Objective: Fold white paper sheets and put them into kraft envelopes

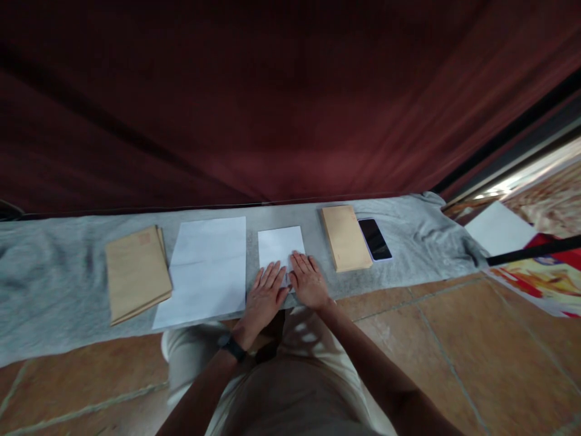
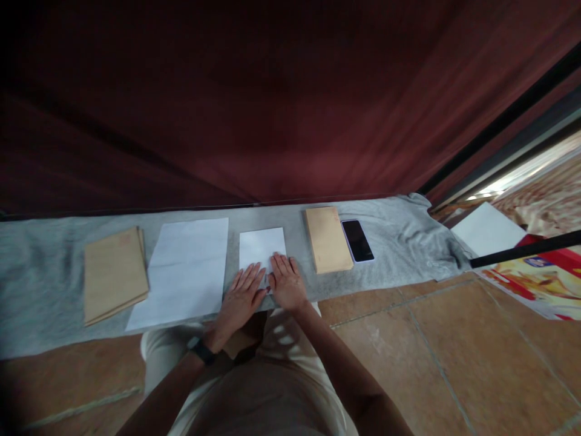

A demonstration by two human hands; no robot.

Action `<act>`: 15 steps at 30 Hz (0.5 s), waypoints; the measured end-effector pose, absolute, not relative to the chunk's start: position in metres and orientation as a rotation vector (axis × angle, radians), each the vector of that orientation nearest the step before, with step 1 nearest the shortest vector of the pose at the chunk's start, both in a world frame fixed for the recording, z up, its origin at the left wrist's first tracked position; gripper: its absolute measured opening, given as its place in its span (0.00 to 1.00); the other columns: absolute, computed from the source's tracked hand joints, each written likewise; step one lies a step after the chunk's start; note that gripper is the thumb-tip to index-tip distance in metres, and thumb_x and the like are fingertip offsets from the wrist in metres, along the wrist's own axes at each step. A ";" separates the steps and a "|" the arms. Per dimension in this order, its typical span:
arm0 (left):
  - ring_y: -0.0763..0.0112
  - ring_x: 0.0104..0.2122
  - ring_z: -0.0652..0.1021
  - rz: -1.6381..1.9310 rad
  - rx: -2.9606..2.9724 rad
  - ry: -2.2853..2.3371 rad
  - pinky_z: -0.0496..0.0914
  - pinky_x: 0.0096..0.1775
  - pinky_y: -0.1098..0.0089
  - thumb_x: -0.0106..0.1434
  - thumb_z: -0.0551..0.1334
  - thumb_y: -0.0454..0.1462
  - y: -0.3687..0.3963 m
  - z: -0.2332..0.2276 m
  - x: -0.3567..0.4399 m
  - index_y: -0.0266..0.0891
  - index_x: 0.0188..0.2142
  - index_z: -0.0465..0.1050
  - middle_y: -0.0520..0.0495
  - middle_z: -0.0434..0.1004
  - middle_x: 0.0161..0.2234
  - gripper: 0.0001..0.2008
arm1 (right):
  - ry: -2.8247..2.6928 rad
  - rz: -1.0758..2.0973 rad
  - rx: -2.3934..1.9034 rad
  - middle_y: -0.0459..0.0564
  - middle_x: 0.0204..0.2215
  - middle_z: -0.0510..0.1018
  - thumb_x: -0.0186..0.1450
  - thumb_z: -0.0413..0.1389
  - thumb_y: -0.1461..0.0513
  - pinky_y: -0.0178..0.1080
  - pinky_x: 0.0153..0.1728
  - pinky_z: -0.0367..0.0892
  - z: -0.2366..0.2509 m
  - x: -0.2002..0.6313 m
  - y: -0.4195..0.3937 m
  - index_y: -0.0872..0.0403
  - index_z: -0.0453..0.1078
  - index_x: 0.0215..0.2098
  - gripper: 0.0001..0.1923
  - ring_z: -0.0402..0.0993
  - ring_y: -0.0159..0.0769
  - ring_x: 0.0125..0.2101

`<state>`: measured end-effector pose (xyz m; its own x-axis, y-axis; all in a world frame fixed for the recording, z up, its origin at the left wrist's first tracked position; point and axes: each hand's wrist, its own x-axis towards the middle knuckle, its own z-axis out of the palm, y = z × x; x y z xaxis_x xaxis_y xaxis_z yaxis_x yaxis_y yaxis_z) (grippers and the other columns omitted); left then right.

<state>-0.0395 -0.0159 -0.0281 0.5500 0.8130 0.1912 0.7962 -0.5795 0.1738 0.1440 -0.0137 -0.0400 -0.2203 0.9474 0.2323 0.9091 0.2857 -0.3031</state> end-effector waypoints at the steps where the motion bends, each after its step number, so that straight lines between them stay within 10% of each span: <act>1: 0.56 0.70 0.59 0.381 2.710 1.413 0.55 0.69 0.50 0.74 0.51 0.44 -0.020 -0.027 -0.042 0.35 0.67 0.62 0.39 0.60 0.69 0.26 | -2.193 0.140 -1.670 0.55 0.69 0.60 0.76 0.45 0.58 0.52 0.70 0.49 -0.040 0.145 -0.014 0.58 0.56 0.71 0.27 0.57 0.43 0.69; 15: 0.51 0.65 0.68 0.082 2.821 1.335 0.64 0.64 0.55 0.68 0.57 0.34 -0.024 -0.008 -0.057 0.30 0.63 0.67 0.30 0.65 0.66 0.24 | -2.314 0.155 -1.592 0.53 0.69 0.61 0.75 0.48 0.59 0.50 0.70 0.54 -0.033 0.187 -0.064 0.57 0.57 0.70 0.27 0.59 0.44 0.68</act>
<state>-0.0570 -0.0235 -0.0075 0.6328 0.7733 0.0393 0.7723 -0.6340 0.0399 0.1868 -0.0642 -0.0334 -0.3230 0.9239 0.2049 0.8884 0.3707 -0.2708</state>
